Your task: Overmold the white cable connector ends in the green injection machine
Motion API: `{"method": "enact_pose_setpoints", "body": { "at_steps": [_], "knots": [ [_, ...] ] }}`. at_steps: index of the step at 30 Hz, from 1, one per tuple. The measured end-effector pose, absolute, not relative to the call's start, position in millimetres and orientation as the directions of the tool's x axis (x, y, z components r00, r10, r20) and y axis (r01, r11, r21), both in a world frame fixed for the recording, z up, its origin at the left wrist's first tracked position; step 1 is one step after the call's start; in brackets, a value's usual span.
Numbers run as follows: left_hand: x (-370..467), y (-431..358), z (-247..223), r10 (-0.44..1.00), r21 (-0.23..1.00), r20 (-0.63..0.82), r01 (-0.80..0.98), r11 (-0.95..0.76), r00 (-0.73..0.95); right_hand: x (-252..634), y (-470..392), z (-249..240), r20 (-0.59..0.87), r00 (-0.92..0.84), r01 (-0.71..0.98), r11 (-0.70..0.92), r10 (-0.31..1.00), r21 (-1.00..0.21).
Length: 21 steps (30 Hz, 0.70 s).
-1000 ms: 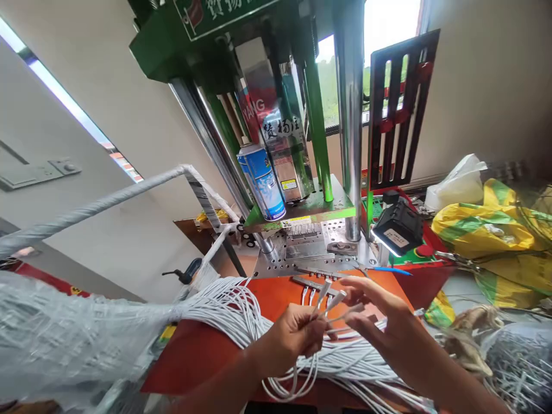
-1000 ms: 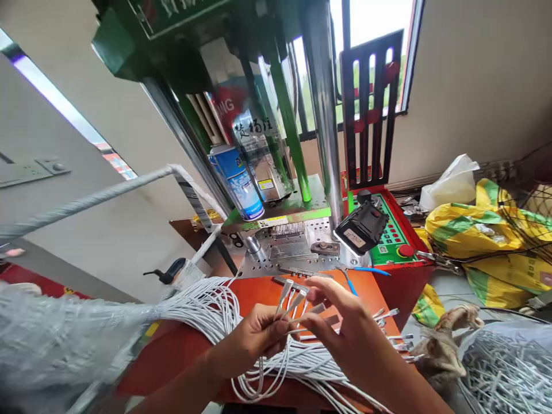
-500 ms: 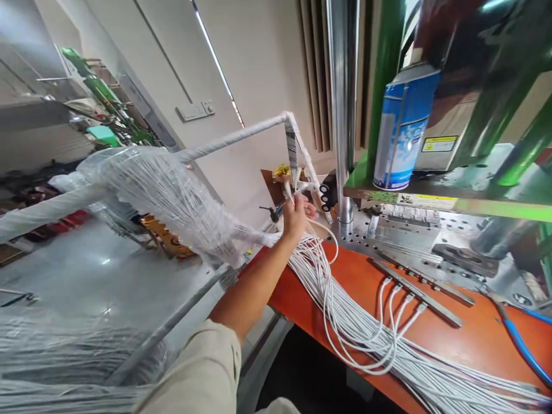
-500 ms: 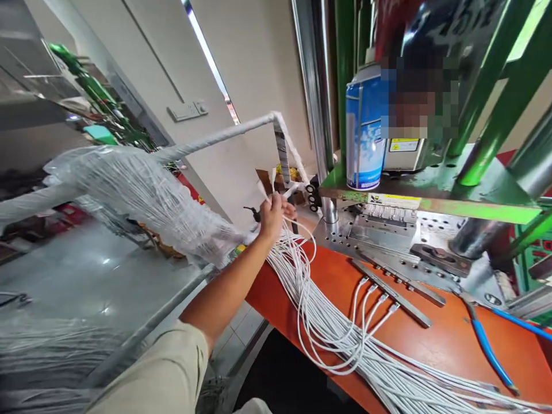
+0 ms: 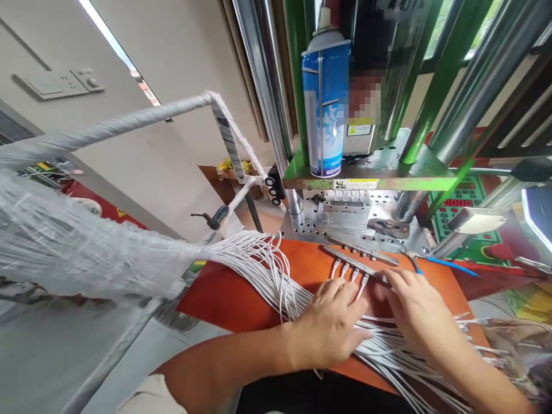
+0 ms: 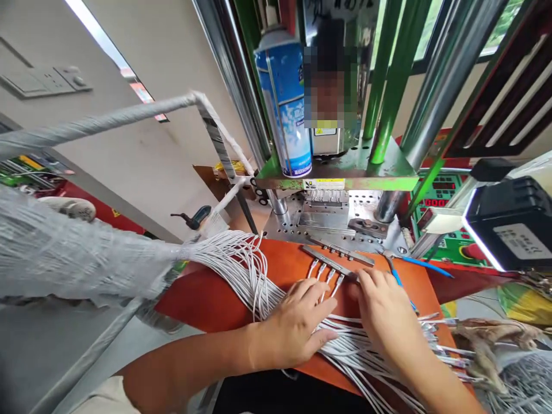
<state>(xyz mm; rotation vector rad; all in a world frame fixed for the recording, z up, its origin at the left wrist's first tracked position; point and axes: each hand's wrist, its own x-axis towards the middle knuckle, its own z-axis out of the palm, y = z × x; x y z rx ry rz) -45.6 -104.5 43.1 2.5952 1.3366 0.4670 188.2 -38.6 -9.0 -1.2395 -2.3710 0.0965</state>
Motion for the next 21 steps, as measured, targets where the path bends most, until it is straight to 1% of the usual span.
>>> {"method": "enact_pose_setpoints", "body": {
  "at_steps": [2, 3, 5, 7, 9, 11, 13, 15, 17, 21],
  "knots": [
    [-40, -93, 36, 0.873, 0.274, 0.168, 0.829, -0.488, 0.458, 169, -17, -16, 0.303, -0.482, 0.803, 0.553, 0.822, -0.224],
    [-40, -88, 33, 0.889, 0.260, 0.166, 0.850, -0.457, 0.427, 163, -11, -20, 0.287, -0.473, 0.805, 0.541, 0.833, -0.243],
    [-43, -84, 29, 0.888, 0.234, 0.174, 0.858, -0.457, 0.425, 161, -6, -24, 0.291, -0.450, 0.764, 0.533, 0.844, -0.363],
    [-48, -88, 26, 0.843, 0.206, 0.201, 0.820, -0.534, 0.499, 169, -3, -20, 0.309, -0.432, 0.682, 0.531, 0.847, -0.503],
    [-51, -94, 26, 0.761, 0.145, 0.273, 0.757, -0.637, 0.588, 180, 5, -9, 0.346, -0.414, 0.616, 0.539, 0.842, -0.575],
    [-53, -89, 28, 0.691, 0.069, 0.352, 0.719, -0.691, 0.631, 184, 24, 7, 0.413, -0.392, 0.581, 0.570, 0.822, -0.581],
    [-53, -66, 34, 0.660, 0.026, 0.426, 0.721, -0.692, 0.619, 179, 56, 24, 0.497, -0.354, 0.564, 0.605, 0.792, -0.562],
    [-52, -26, 42, 0.652, 0.026, 0.488, 0.737, -0.675, 0.580, 164, 97, 37, 0.552, -0.299, 0.576, 0.608, 0.778, -0.546],
    [-51, 22, 49, 0.648, 0.038, 0.538, 0.753, -0.657, 0.539, 144, 140, 46, 0.565, -0.248, 0.601, 0.583, 0.787, -0.547],
    [-54, 92, 50, 0.683, 0.072, 0.549, 0.787, -0.613, 0.482, 112, 204, 55, 0.557, -0.232, 0.635, 0.558, 0.797, -0.534]
  ]
}}
